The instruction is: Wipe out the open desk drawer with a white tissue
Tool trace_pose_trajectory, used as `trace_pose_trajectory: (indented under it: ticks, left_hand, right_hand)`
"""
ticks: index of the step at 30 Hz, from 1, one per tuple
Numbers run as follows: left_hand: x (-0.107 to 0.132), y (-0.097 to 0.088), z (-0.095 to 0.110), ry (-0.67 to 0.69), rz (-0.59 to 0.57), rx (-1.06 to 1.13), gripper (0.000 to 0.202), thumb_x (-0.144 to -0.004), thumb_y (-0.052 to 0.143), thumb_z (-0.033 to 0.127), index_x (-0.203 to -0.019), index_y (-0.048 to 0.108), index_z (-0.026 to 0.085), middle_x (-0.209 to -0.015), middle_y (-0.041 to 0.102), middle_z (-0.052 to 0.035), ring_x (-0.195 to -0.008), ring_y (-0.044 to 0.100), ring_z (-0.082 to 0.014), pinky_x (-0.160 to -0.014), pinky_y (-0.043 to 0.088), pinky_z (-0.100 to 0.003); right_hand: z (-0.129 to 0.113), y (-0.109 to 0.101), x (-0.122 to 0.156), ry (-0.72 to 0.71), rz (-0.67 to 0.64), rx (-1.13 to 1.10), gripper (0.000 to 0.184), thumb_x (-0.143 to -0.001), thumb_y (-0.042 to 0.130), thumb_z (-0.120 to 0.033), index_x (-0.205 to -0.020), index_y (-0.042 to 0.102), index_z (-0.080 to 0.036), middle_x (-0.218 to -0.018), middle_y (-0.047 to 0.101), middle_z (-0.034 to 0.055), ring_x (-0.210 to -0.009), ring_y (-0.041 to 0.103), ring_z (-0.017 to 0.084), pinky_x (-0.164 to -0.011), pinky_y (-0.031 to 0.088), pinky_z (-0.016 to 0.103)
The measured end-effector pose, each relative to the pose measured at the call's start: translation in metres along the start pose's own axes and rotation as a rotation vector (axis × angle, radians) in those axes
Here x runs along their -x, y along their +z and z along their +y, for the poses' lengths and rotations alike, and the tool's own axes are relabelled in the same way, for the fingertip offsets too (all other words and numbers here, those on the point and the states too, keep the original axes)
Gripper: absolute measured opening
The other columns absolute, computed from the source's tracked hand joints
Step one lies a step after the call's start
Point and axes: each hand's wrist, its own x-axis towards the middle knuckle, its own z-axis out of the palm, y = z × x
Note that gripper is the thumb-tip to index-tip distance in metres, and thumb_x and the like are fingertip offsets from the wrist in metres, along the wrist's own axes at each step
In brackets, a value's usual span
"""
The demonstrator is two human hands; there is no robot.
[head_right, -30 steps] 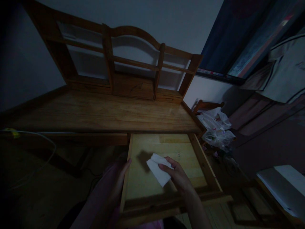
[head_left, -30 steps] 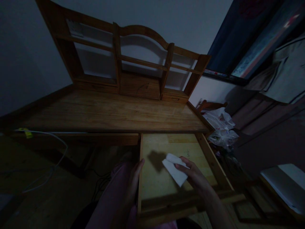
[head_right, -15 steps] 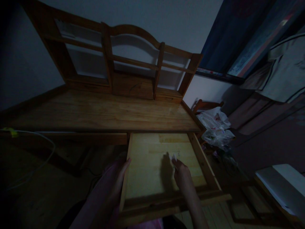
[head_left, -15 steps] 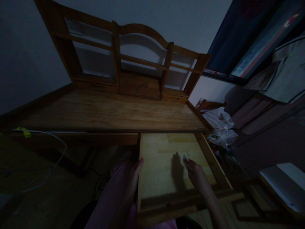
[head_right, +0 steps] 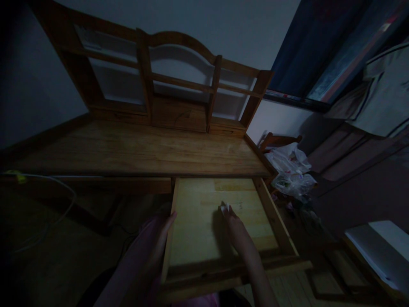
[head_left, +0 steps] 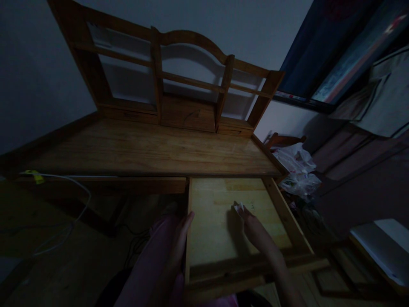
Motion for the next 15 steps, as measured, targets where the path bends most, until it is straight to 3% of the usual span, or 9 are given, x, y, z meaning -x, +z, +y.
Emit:
trace_pose_trajectory:
  ticks: [4, 6, 11, 15]
  left_hand:
    - [-0.003, -0.001, 0.001, -0.009, 0.027, -0.051, 0.033, -0.074, 0.063, 0.051, -0.073, 0.072, 0.019, -0.075, 0.073, -0.0120, -0.092, 0.066, -0.0352, -0.086, 0.048, -0.042]
    - [-0.008, -0.001, -0.006, -0.003, 0.001, -0.015, 0.034, -0.073, 0.064, 0.051, -0.076, 0.072, 0.018, -0.079, 0.075, -0.0122, -0.088, 0.067, -0.0334, -0.085, 0.049, -0.041]
    - [-0.026, 0.000, -0.037, 0.011, -0.026, 0.181, 0.033, -0.072, 0.065, 0.052, -0.077, 0.070, 0.020, -0.076, 0.075, -0.0102, -0.091, 0.069, -0.0316, -0.085, 0.051, -0.040]
    - [-0.024, 0.001, -0.034, -0.004, -0.008, 0.149, 0.035, -0.075, 0.064, 0.052, -0.084, 0.073, 0.019, -0.080, 0.076, -0.0106, -0.098, 0.069, -0.0328, -0.089, 0.050, -0.041]
  right_hand:
    - [0.002, -0.017, -0.018, 0.175, -0.026, 0.135, 0.086, -0.069, 0.030, 0.014, -0.149, 0.038, -0.017, -0.158, 0.028, 0.0200, -0.133, 0.048, 0.029, -0.106, 0.046, 0.046]
    - [-0.001, -0.019, -0.026, 0.198, -0.054, 0.181, 0.084, -0.072, 0.031, 0.014, -0.149, 0.038, -0.016, -0.157, 0.028, 0.0216, -0.133, 0.048, 0.030, -0.104, 0.048, 0.046]
    - [-0.022, 0.004, -0.034, 0.094, -0.133, 0.177, 0.078, -0.070, 0.031, 0.017, -0.146, 0.039, -0.001, -0.148, 0.037, 0.0284, -0.140, 0.032, 0.032, -0.110, 0.042, 0.046]
    - [-0.051, 0.022, -0.035, 0.107, -0.169, 0.130, 0.067, -0.072, 0.036, 0.014, -0.138, 0.045, 0.009, -0.147, 0.034, 0.0327, -0.142, 0.023, 0.035, -0.115, 0.034, 0.049]
